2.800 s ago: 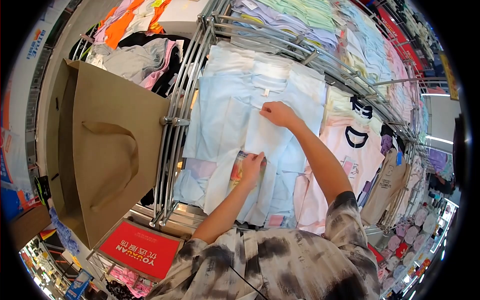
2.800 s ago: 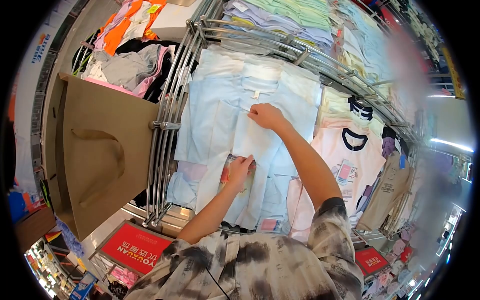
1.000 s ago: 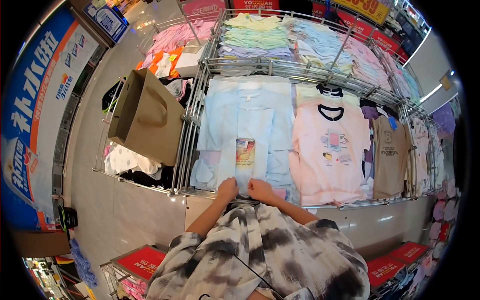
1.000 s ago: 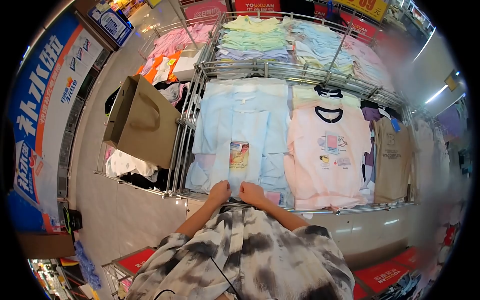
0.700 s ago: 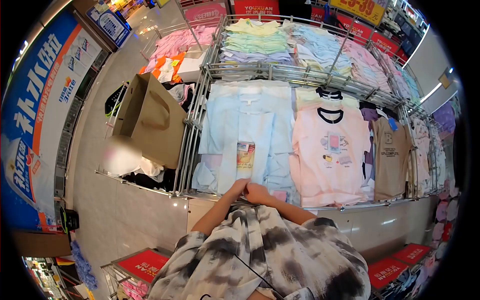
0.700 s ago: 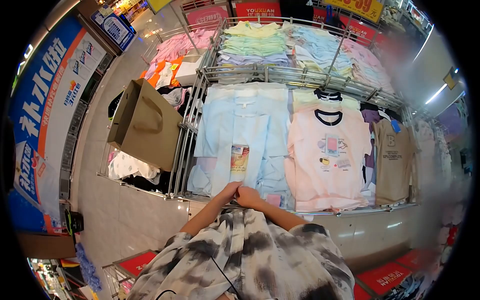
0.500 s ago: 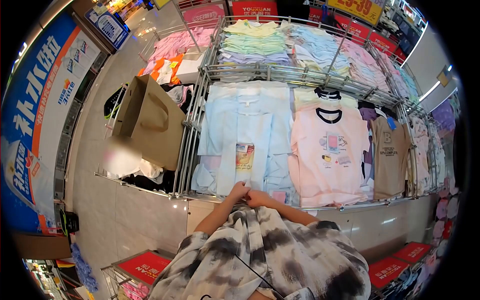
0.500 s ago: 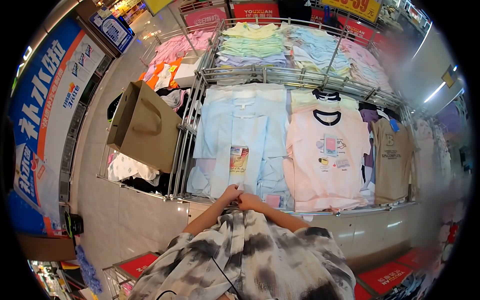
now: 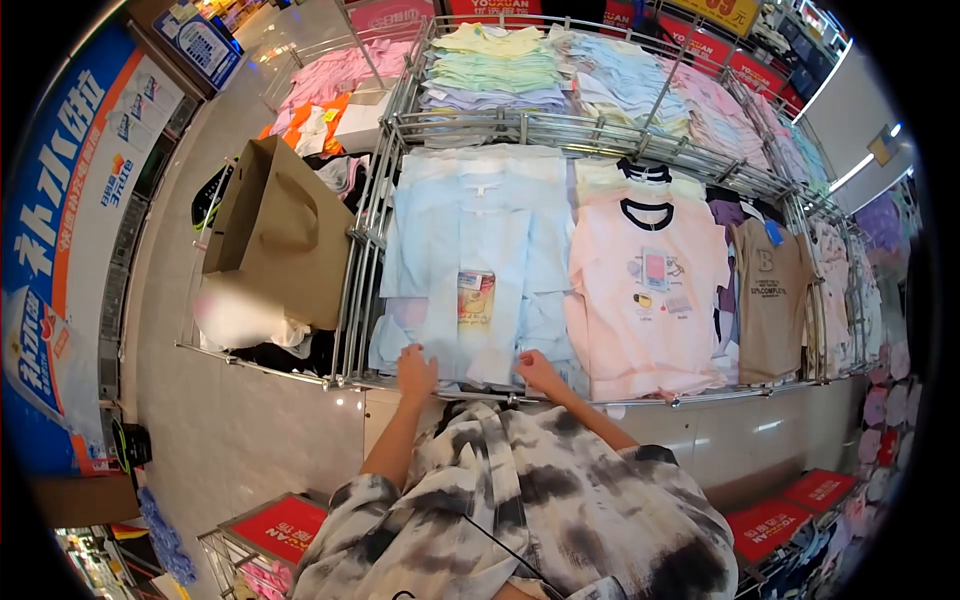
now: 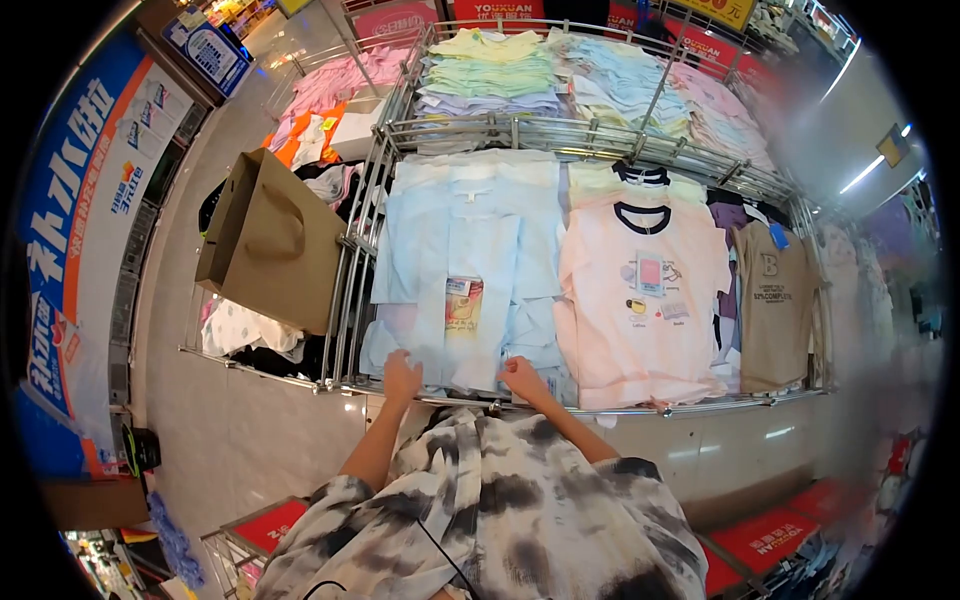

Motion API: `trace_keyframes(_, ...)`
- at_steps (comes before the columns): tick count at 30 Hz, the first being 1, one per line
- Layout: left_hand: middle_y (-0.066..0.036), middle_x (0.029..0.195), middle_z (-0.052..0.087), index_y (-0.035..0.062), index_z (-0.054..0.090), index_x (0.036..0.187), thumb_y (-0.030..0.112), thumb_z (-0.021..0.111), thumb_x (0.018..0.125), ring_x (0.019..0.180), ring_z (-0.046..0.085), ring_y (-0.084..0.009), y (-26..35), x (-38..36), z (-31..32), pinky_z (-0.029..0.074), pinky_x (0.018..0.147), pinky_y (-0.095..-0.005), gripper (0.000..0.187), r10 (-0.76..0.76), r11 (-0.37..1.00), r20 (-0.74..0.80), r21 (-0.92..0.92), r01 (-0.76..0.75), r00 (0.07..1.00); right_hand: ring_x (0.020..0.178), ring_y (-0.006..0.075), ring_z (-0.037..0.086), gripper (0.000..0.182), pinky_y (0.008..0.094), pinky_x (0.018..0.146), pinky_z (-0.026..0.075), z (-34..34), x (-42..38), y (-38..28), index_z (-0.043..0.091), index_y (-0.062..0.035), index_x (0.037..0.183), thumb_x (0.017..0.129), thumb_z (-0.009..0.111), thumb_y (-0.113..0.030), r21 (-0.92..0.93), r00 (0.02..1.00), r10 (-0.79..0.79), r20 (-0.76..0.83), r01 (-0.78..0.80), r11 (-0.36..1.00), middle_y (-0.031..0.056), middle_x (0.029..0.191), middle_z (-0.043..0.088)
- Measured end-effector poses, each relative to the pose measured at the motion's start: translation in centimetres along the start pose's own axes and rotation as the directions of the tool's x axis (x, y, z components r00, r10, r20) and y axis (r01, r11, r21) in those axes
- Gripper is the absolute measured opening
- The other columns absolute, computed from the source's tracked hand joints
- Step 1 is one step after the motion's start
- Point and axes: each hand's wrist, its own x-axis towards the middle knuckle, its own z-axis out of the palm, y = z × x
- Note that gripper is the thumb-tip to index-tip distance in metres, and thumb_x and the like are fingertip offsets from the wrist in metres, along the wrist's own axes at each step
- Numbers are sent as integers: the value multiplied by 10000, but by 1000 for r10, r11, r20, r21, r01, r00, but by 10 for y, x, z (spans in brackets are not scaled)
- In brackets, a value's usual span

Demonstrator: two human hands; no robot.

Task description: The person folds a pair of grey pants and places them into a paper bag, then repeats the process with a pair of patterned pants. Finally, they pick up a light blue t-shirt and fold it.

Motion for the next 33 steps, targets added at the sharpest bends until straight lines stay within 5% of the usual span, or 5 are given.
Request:
trace_keyframes(7, -199, 1050, 638, -14, 537, 1141, 308, 738, 737, 989, 620, -339, -33, 30, 17, 486, 866, -408, 554, -314, 910, 239, -200, 363, 919, 630, 147, 577, 388, 314, 569, 447, 14, 2, -32, 652, 20, 864, 759, 740, -342, -186, 998, -8, 64, 20, 982, 65, 668, 623)
trace_keyframes(18, -120, 882, 657, -43, 541, 1035, 174, 759, 730, 749, 626, -204, -6, 19, -12, 500, 666, -320, 434, -154, 868, 346, -399, 294, 926, 677, 272, 630, 359, 372, 679, 501, 8, -32, -53, 598, 37, 954, 741, 702, -231, -47, 985, -147, -91, 143, 989, 167, 826, 676)
trace_keyframes(22, -102, 909, 629, -35, 508, 1073, 96, 751, 745, 820, 610, -171, 13, -2, -30, 499, 661, -293, 429, -140, 711, 406, -593, 377, 903, 606, 148, 575, 434, 275, 490, 449, -1, -56, -74, 497, -3, 1126, 764, 705, -125, 187, 997, 10, -79, 5, 982, 108, 791, 636)
trace_keyframes(29, -79, 983, 596, 45, 458, 1176, 27, 721, 780, 812, 598, -164, 55, -47, -73, 528, 652, -282, 475, -209, 259, 677, -657, 708, 706, 553, 111, 573, 504, 247, 495, 452, -32, -104, -99, 504, -12, 1271, 808, 679, -105, 220, 999, 0, -35, 8, 976, 46, 718, 619)
trace_keyframes(33, -24, 907, 610, 72, 499, 1197, 72, 663, 858, 687, 595, -120, 46, -57, -73, 518, 602, -245, 377, -8, 63, 933, -359, 931, 360, 581, 95, 570, 249, 215, 517, 469, -42, -117, -107, 654, -6, 1090, 873, 646, -128, 245, 987, 139, 76, -154, 957, 27, 719, 603)
